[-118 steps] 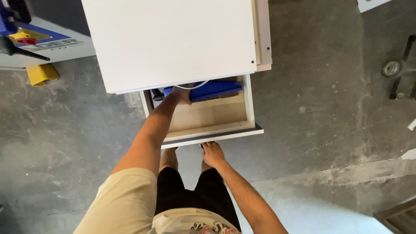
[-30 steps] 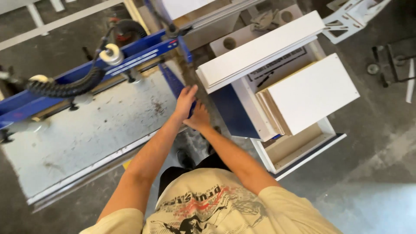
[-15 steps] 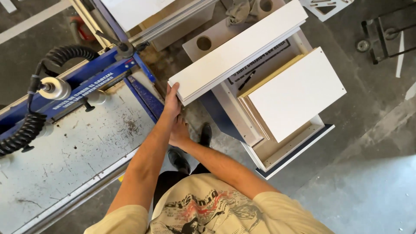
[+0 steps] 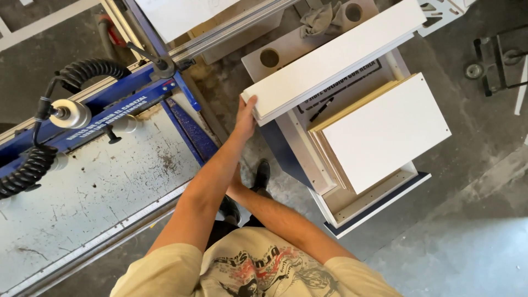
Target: The person operates a blue edge banding machine to process a white rectangular board, then moves to a desk to interact with a computer keyboard and monitor. They return to the machine area to open drawers, retrieve a blue plastic tool and a wooden stick, and place them into a drawer.
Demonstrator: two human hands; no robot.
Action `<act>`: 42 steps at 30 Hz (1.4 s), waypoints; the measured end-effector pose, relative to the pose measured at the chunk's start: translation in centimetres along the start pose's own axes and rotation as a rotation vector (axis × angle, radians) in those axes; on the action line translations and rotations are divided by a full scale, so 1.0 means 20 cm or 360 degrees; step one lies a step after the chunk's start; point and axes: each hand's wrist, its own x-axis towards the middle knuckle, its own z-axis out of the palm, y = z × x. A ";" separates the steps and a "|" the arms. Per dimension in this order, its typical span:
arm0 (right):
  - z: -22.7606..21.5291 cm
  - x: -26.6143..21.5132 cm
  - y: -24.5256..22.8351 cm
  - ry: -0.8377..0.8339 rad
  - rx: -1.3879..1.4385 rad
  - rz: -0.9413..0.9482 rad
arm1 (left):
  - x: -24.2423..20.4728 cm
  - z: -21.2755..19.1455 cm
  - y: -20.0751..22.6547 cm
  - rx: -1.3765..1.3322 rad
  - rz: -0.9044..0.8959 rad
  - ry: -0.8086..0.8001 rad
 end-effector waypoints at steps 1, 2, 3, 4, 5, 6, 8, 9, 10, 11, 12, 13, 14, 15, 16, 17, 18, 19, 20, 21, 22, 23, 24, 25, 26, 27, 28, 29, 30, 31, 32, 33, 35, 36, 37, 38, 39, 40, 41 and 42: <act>0.00 0.01 0.02 0.0010 0.0001 0.0011 | 0.01 0.03 0.00 0.0017 -0.0002 -0.0008; -0.01 0.02 0.04 0.0021 0.0003 0.0022 | 0.01 0.07 0.00 0.0034 -0.0005 -0.0015; -0.02 0.02 0.06 0.0033 0.0006 0.0039 | 0.05 0.09 -0.02 0.0029 -0.0005 -0.0010; -0.03 0.02 0.09 0.0045 0.0010 0.0056 | 0.09 0.11 -0.04 0.0063 -0.0030 0.0000; -0.04 0.03 0.11 0.0055 0.0017 0.0068 | 0.13 0.12 -0.04 0.0101 -0.0053 0.0015; -0.04 0.03 0.12 0.0066 0.0024 0.0080 | 0.15 0.12 -0.05 0.0098 -0.0049 0.0026; -0.06 0.02 0.15 0.0081 0.0044 0.0098 | 0.18 0.13 -0.07 0.0196 -0.0073 0.0047; -0.06 0.03 0.14 0.0086 0.0054 0.0101 | 0.18 0.14 -0.06 0.0196 -0.0065 0.0067; -0.05 0.04 0.14 0.0092 0.0064 0.0104 | 0.17 0.14 -0.06 0.0243 -0.0057 0.0052; -0.05 0.04 0.12 0.0091 0.0074 0.0102 | 0.16 0.14 -0.05 0.0288 -0.0049 0.0045; -0.04 0.03 0.11 0.0090 0.0085 0.0101 | 0.18 0.08 -0.09 0.0287 -0.0041 0.0073; -0.05 0.04 0.11 0.0099 0.0093 0.0104 | 0.21 0.03 -0.13 0.0362 -0.0018 0.0035; -0.06 0.04 0.11 0.0108 0.0102 0.0107 | 0.24 -0.01 -0.17 0.0438 0.0004 -0.0002; -0.05 0.05 0.14 0.0128 0.0106 0.0115 | 0.04 0.01 -0.06 0.0436 0.0016 0.0003; -0.06 0.08 0.17 0.0147 0.0111 0.0122 | -0.16 0.03 0.05 0.0555 0.0081 -0.0071; -0.09 0.13 0.18 0.0171 0.0116 0.0133 | -0.36 0.06 0.16 0.0675 0.0146 -0.0150; -0.12 0.15 0.21 0.0194 0.0122 0.0143 | -0.43 0.01 0.18 0.0674 0.0157 -0.0148; -0.12 0.16 0.23 0.0209 0.0130 0.0160 | -0.51 -0.05 0.19 0.0730 0.0269 -0.0229; -0.13 0.17 0.25 0.0224 0.0139 0.0177 | -0.59 -0.12 0.20 0.0785 0.0382 -0.0310; -0.13 0.18 0.30 0.0237 0.0147 0.0194 | -0.60 -0.25 0.16 0.0784 0.0381 -0.0304; -0.13 0.19 0.34 0.0249 0.0154 0.0211 | -0.62 -0.38 0.12 0.0802 0.0407 -0.0165; -0.14 0.22 0.35 0.0273 0.0161 0.0231 | -0.62 -0.50 0.08 0.0818 0.0437 -0.0037; -0.16 0.25 0.42 0.0279 0.0160 0.0231 | -0.66 -0.58 0.07 0.0817 0.0441 -0.0042; -0.18 0.28 0.50 0.0226 0.0298 0.0164 | -0.69 -0.66 0.05 0.0815 0.0426 0.0103; -0.20 0.31 0.58 0.0172 0.0434 0.0096 | -0.74 -0.74 0.03 0.0810 0.0408 0.0248; -0.29 0.20 0.54 0.0184 0.0433 0.0096 | -0.73 -0.82 -0.05 0.0810 0.0415 0.0239; -0.38 0.09 0.51 0.0039 0.0707 0.0217 | -0.74 -0.90 -0.14 0.0832 0.0346 0.0326; -0.47 -0.01 0.46 -0.0096 0.0986 0.0332 | -0.72 -0.99 -0.21 0.0859 0.0284 0.0402; -0.48 -0.05 0.44 -0.0071 0.0992 0.0328 | -0.68 -1.02 -0.27 0.0865 0.0298 0.0382; -0.46 -0.13 0.43 -0.0090 0.1056 0.0503 | -0.68 -1.05 -0.36 0.0905 0.0251 0.0296; -0.43 -0.21 0.43 -0.0109 0.1119 0.0678 | -0.68 -1.08 -0.46 0.0945 0.0203 0.0209; -0.44 -0.31 0.37 -0.0084 0.1151 0.0710 | -0.75 -1.05 -0.46 0.0971 0.0184 0.0169; -0.46 -0.50 0.27 -0.0087 0.1404 0.0887 | -0.89 -0.99 -0.45 0.0958 -0.0035 -0.0005; -0.43 -0.59 0.26 -0.0054 0.1448 0.0916 | -0.90 -1.01 -0.50 0.0995 -0.0055 -0.0050; -0.41 -0.69 0.26 -0.0077 0.1312 0.0922 | -0.91 -1.01 -0.56 0.1141 -0.0140 -0.0104; -0.40 -0.79 0.26 -0.0104 0.1175 0.0929 | -0.92 -1.01 -0.63 0.1290 -0.0221 -0.0158; -0.35 -0.87 0.31 -0.0073 0.1208 0.0961 | -0.97 -1.00 -0.63 0.1316 -0.0237 -0.0205; -0.30 -0.96 0.35 -0.0083 0.1118 0.0905 | -1.01 -0.99 -0.64 0.1303 -0.0284 -0.0265; -0.23 -1.06 0.40 -0.0096 0.1039 0.0852 | -1.07 -0.99 -0.65 0.1301 -0.0336 -0.0324; -0.21 -1.17 0.41 -0.0066 0.1083 0.0887 | -1.09 -1.03 -0.72 0.1338 -0.0359 -0.0371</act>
